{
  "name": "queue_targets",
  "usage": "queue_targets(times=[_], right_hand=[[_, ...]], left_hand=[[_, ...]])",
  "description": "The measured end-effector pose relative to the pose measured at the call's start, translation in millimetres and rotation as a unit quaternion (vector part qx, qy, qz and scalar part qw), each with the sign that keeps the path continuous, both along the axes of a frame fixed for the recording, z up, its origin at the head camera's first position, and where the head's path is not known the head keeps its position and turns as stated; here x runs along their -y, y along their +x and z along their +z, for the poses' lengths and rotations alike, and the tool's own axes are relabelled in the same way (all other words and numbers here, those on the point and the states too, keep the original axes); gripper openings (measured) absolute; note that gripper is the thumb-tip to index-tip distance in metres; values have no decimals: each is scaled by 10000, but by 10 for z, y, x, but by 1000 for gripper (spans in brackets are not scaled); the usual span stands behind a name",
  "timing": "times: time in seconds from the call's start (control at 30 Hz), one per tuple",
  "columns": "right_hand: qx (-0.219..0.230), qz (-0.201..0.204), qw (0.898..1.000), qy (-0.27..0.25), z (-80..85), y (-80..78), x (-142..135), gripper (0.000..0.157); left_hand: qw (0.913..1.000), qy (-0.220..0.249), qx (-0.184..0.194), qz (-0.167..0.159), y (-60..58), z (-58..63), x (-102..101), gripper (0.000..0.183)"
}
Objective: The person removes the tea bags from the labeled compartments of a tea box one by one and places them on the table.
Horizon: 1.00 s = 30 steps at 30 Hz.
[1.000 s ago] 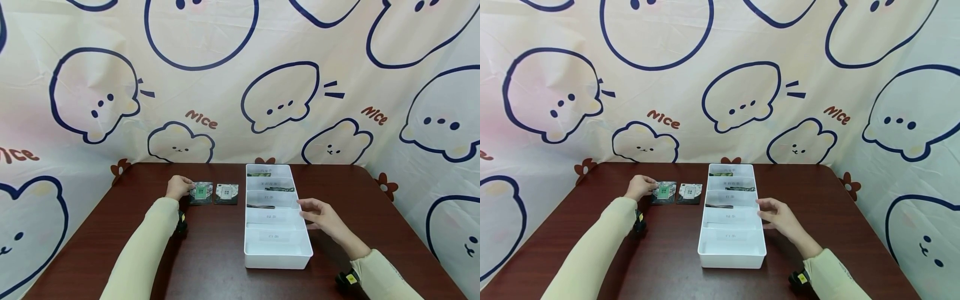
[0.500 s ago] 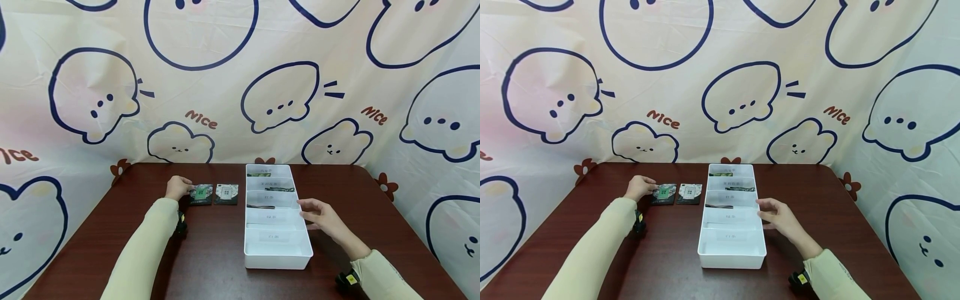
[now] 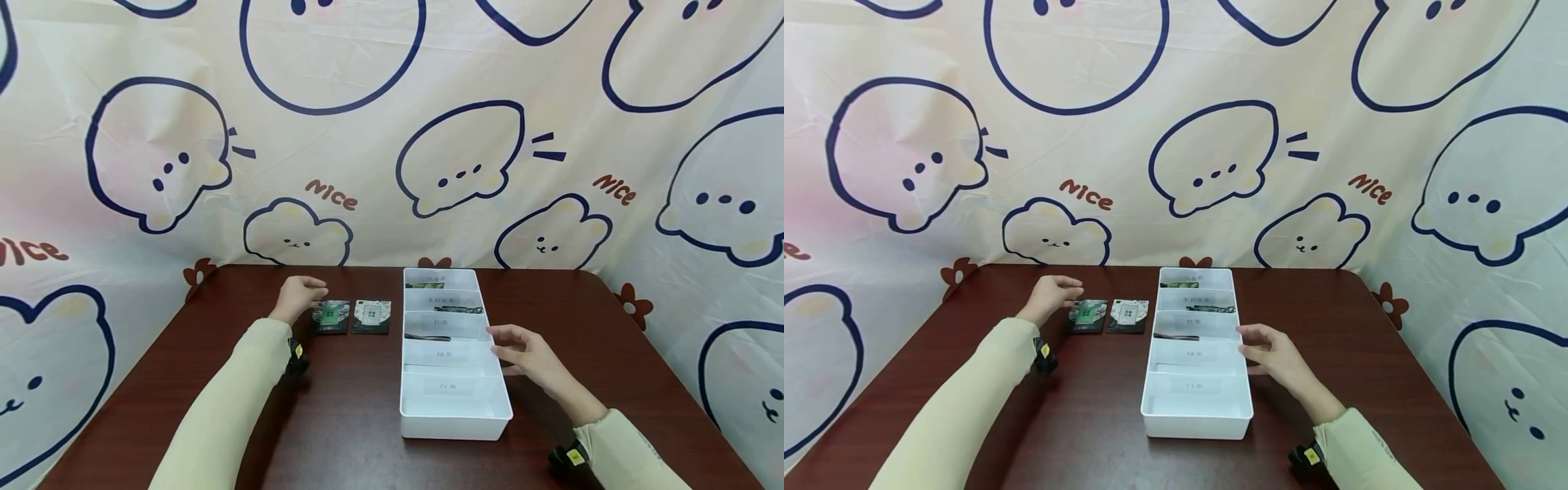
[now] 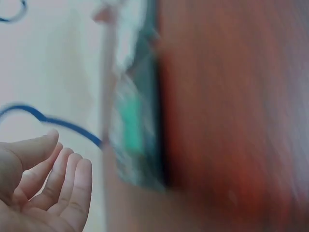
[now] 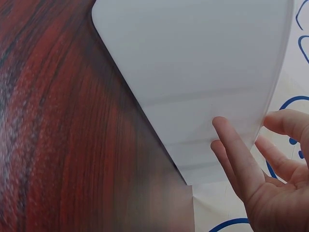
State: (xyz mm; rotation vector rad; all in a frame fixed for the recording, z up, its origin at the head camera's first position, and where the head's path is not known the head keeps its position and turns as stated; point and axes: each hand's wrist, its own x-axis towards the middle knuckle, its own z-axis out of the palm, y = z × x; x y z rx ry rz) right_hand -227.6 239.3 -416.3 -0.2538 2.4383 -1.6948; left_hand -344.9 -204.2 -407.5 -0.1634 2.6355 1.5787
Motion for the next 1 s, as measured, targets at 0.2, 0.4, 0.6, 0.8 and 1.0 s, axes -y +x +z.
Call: queue_targets(times=[0.2,0.4,0.6,0.8,1.0], right_hand=[[24,-41,10000,-3,8,6,-1,49],[64,-67,10000,-23,-15,-2,1,49],[103,-47,9999,-47,-27,-15,-7,49],[77,-54,10000,-22,-32,-18,-11,49],[86,-92,9999,0,-30,-18,-11,49]], left_hand=[[9942,562,-391,-832,158,329,-340,31],[9830,636,-691,-1580,419,535,-714,29],[9742,633,-775,-2023,641,496,-993,22],[9693,642,-686,-2270,755,314,-1172,24],[9683,281,-721,-2374,806,171,-1228,22]])
